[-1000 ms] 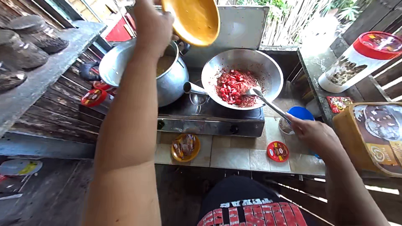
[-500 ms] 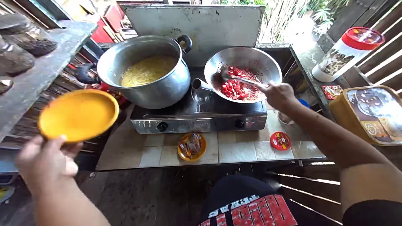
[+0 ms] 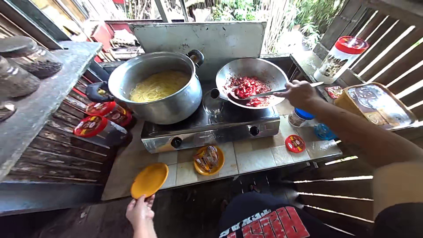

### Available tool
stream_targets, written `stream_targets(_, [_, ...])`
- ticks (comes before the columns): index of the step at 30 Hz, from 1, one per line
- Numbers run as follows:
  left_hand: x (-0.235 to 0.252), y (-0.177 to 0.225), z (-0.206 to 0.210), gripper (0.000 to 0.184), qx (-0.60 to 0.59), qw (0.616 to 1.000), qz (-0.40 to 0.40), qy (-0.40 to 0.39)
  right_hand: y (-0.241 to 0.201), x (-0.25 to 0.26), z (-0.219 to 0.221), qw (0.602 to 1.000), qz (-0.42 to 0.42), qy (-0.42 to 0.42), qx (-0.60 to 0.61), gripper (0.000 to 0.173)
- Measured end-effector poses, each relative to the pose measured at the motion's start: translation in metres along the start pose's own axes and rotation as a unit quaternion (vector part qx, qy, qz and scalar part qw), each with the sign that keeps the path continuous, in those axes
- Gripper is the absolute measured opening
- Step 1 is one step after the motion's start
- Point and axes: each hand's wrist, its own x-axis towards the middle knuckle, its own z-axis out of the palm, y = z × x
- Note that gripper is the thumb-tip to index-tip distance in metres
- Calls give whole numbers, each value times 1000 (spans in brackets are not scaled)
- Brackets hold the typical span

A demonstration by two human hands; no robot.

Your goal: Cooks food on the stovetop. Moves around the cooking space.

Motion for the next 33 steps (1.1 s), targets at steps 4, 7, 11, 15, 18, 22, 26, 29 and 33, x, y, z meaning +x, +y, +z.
stream_targets(4, [2, -12, 19, 42, -10, 1000, -1, 6, 6, 42, 57, 992, 4, 125, -19, 50])
stream_targets(7, [6, -20, 25, 46, -3, 1000, -4, 14, 7, 9, 16, 983, 139, 42, 113, 52])
stream_targets(11, [7, -29, 28, 45, 20, 1000, -14, 12, 16, -33, -21, 954, 232, 14, 192, 45])
stream_targets(15, [4, -27, 29, 44, 71, 997, -24, 14, 1, -47, -4, 974, 135, 2, 181, 43])
stream_targets(18, [2, -26, 30, 60, 66, 998, -19, 6, 23, -49, 3, 997, 37, -10, 74, 53])
stream_targets(22, [-2, -34, 32, 73, 63, 998, 10, 22, 47, -37, -15, 998, 10, -16, -56, 46])
stream_targets(26, [-15, -35, 39, 84, 135, 984, 63, 99, 61, 25, 46, 981, -60, 175, -65, 34])
stream_targets(29, [-27, -37, 42, 90, 189, 967, 80, 152, 53, 39, 50, 991, 31, 132, -3, 47])
stream_targets(33, [-42, -53, 29, 90, 245, 947, 85, 192, 51, -5, 3, 973, 142, -14, 183, 48])
